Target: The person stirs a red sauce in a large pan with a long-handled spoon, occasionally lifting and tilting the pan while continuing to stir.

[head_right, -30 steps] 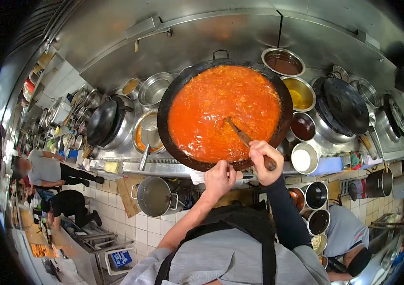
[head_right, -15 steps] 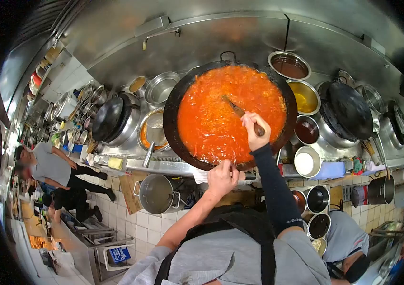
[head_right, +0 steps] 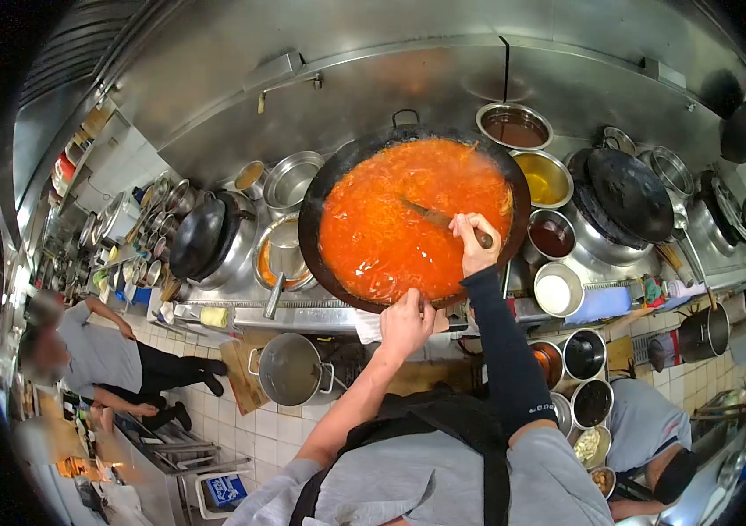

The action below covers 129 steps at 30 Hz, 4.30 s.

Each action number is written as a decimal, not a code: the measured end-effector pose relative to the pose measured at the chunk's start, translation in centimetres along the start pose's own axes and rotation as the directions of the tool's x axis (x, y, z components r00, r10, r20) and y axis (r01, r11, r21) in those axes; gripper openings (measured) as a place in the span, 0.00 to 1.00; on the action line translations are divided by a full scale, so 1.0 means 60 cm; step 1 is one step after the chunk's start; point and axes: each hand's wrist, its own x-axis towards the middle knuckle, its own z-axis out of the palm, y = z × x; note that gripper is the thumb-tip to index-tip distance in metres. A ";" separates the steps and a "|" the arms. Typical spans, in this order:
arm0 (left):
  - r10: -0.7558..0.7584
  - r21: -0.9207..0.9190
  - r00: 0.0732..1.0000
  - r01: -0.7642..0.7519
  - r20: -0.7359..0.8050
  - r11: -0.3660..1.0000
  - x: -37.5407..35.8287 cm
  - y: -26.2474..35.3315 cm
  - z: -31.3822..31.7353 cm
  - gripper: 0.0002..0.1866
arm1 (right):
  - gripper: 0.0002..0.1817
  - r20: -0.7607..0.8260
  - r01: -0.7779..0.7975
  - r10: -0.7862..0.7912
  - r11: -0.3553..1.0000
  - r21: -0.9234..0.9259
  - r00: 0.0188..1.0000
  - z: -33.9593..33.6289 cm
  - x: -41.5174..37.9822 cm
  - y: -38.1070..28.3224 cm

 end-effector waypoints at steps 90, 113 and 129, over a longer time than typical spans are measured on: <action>0.000 -0.019 1.000 0.001 0.022 1.000 -0.002 -0.001 0.000 0.10 | 0.03 0.243 -0.217 0.326 0.896 -0.387 0.913 -0.164 -0.179 -0.362; 0.041 -0.028 0.995 -0.044 -0.091 0.999 0.008 0.003 0.000 0.09 | 0.26 0.119 0.014 0.478 0.217 -0.976 0.870 -0.205 -0.077 -0.258; 0.047 -0.016 0.995 -0.049 -0.091 0.999 0.005 0.001 0.003 0.10 | 0.22 0.230 0.077 0.515 0.302 -0.950 0.826 -0.081 -0.002 -0.001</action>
